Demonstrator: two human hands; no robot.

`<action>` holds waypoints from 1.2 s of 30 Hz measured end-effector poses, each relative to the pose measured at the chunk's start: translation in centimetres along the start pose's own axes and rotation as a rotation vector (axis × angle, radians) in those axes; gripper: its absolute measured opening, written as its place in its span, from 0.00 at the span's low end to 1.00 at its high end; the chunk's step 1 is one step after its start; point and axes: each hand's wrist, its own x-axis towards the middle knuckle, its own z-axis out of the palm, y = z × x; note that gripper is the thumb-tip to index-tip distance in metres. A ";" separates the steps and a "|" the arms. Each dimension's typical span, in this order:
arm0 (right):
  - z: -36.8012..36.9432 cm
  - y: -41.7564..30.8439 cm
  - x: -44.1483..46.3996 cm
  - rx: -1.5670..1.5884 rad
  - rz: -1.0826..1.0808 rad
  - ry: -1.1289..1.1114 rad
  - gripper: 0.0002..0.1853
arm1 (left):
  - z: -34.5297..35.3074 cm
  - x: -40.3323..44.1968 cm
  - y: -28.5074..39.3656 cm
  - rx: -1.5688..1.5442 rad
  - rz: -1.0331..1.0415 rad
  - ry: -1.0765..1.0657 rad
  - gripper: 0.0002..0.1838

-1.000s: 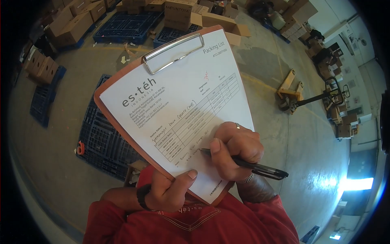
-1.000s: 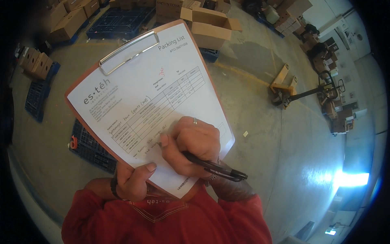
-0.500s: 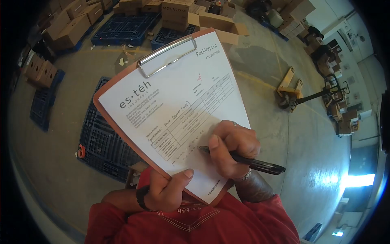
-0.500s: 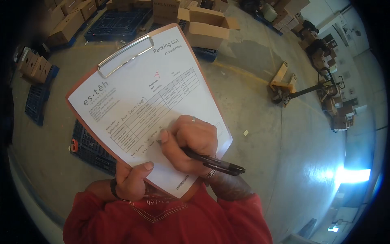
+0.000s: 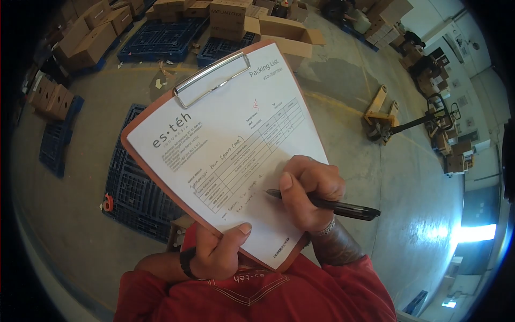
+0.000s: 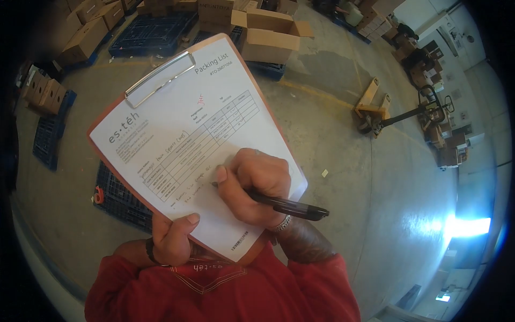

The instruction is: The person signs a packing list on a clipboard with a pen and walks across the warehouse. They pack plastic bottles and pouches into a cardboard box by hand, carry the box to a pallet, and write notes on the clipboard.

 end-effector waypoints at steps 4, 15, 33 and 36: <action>-0.1 -0.6 0.4 -0.125 -0.102 -0.054 0.21 | -0.1 0.1 0.3 -0.046 -0.050 -0.028 0.18; -0.2 -0.1 0.4 -0.121 -0.166 -0.105 0.19 | -0.8 0.0 0.2 -0.044 -0.026 -0.110 0.20; 0.3 -0.4 0.8 -0.097 -0.031 -0.018 0.20 | -0.7 0.4 0.7 -0.035 -0.044 -0.088 0.20; 0.2 -0.2 0.8 -0.126 -0.020 -0.020 0.20 | -1.1 0.6 0.7 0.013 -0.024 -0.136 0.20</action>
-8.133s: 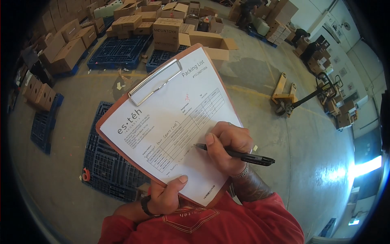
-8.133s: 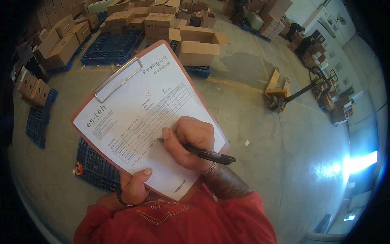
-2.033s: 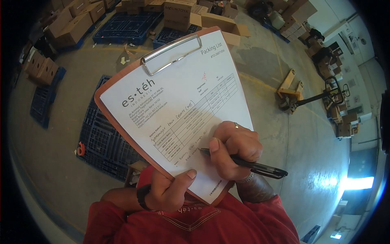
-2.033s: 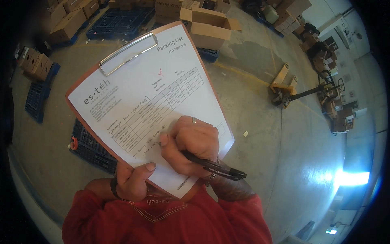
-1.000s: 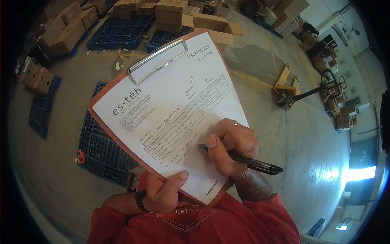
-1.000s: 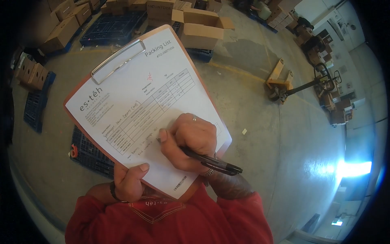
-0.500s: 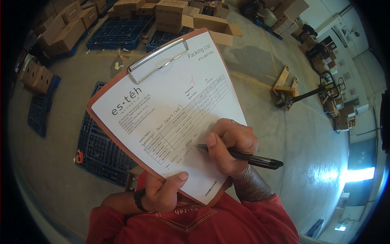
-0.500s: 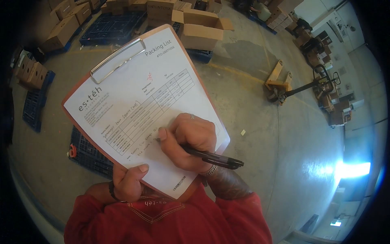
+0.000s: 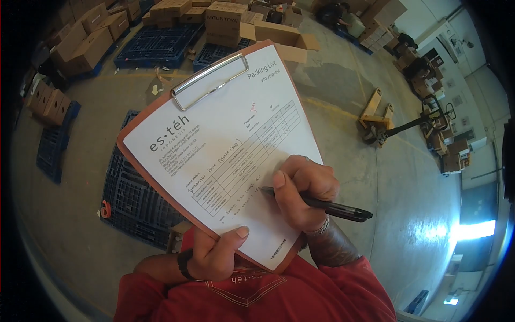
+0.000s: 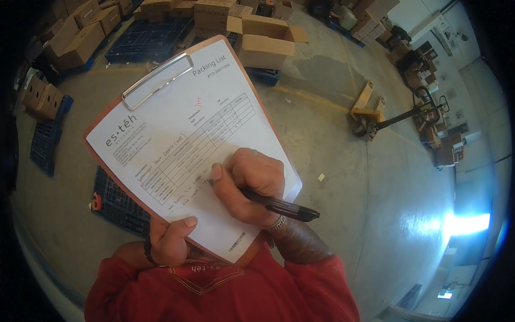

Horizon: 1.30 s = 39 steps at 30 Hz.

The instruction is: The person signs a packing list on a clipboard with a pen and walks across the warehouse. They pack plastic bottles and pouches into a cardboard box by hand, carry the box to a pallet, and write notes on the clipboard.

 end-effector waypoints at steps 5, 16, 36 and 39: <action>0.1 0.0 0.2 -0.013 -0.035 0.010 0.20 | 0.2 0.0 0.1 -0.041 -0.023 0.033 0.21; 0.2 0.2 0.3 -0.017 -0.010 0.038 0.20 | 0.3 0.2 0.1 -0.069 -0.022 0.019 0.22; -1.8 -1.7 1.6 0.019 -0.482 -0.034 0.13 | 0.8 1.8 -1.4 -0.067 -0.058 0.066 0.17; -2.4 -5.7 2.9 -0.216 -0.583 -0.190 0.19 | 0.6 2.0 -1.6 -0.165 -0.129 0.062 0.18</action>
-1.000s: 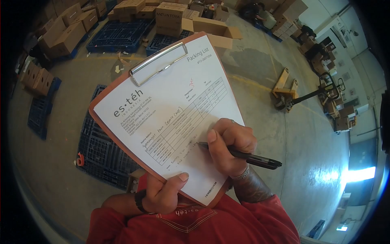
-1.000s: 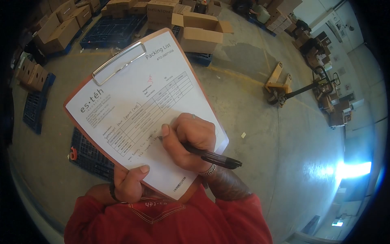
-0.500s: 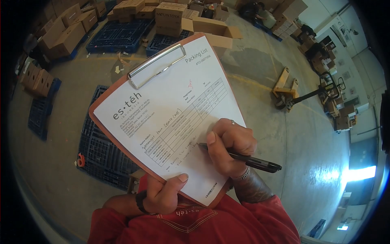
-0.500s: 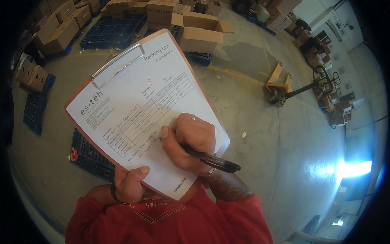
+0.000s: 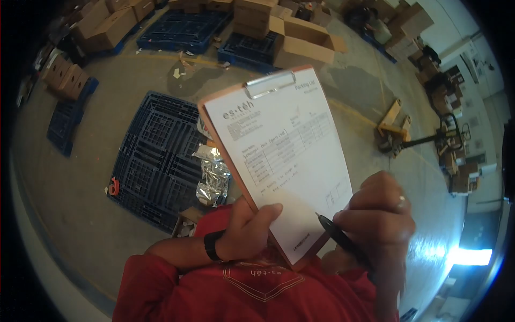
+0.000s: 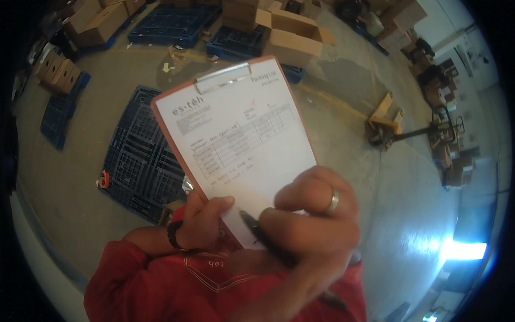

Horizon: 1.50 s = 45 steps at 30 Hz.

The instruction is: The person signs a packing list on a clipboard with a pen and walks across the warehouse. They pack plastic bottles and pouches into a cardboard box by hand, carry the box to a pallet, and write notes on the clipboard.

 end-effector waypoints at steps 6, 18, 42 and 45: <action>-1.4 -3.3 3.9 -0.286 -0.021 -0.309 0.31 | 0.5 -0.2 0.4 -0.091 0.023 0.046 0.18; 1.2 2.0 -3.6 0.282 0.202 0.120 0.13 | 0.3 -0.3 -0.2 0.028 0.073 -0.005 0.16; -1.9 3.8 -9.0 0.182 0.497 0.234 0.11 | 4.0 3.6 -3.1 0.057 0.002 -0.263 0.22; -3.0 5.4 -9.6 0.361 0.424 0.298 0.17 | 5.3 4.6 -3.7 0.065 -0.027 -0.256 0.22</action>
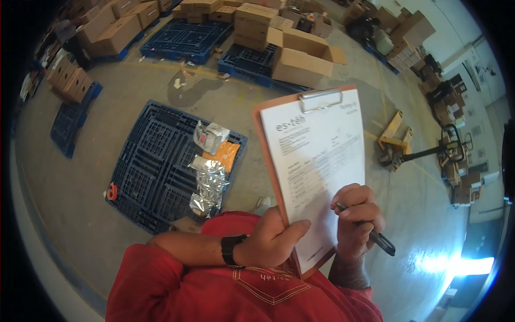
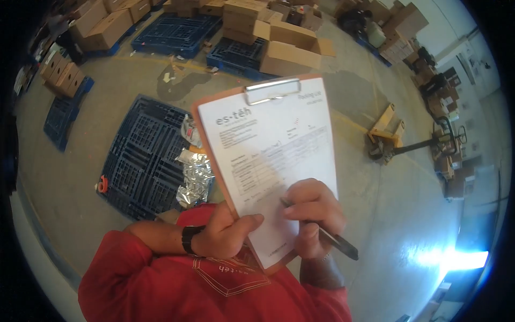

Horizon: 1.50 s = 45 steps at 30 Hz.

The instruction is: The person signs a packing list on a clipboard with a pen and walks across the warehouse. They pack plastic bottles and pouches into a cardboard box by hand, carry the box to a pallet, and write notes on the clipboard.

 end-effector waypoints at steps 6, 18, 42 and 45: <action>-3.2 0.2 1.0 0.145 0.041 -0.004 0.23 | 2.4 3.1 -0.6 0.107 0.047 0.078 0.16; -8.4 1.3 2.8 -0.232 0.030 -0.160 0.13 | 5.2 7.3 -2.9 0.161 0.093 0.089 0.15; -8.1 3.2 4.1 -0.204 -0.015 -0.081 0.18 | 4.6 8.8 -2.8 0.200 0.124 0.072 0.17; -7.8 3.3 4.1 -0.169 -0.023 -0.077 0.18 | 4.5 8.7 -2.9 0.201 0.123 0.083 0.17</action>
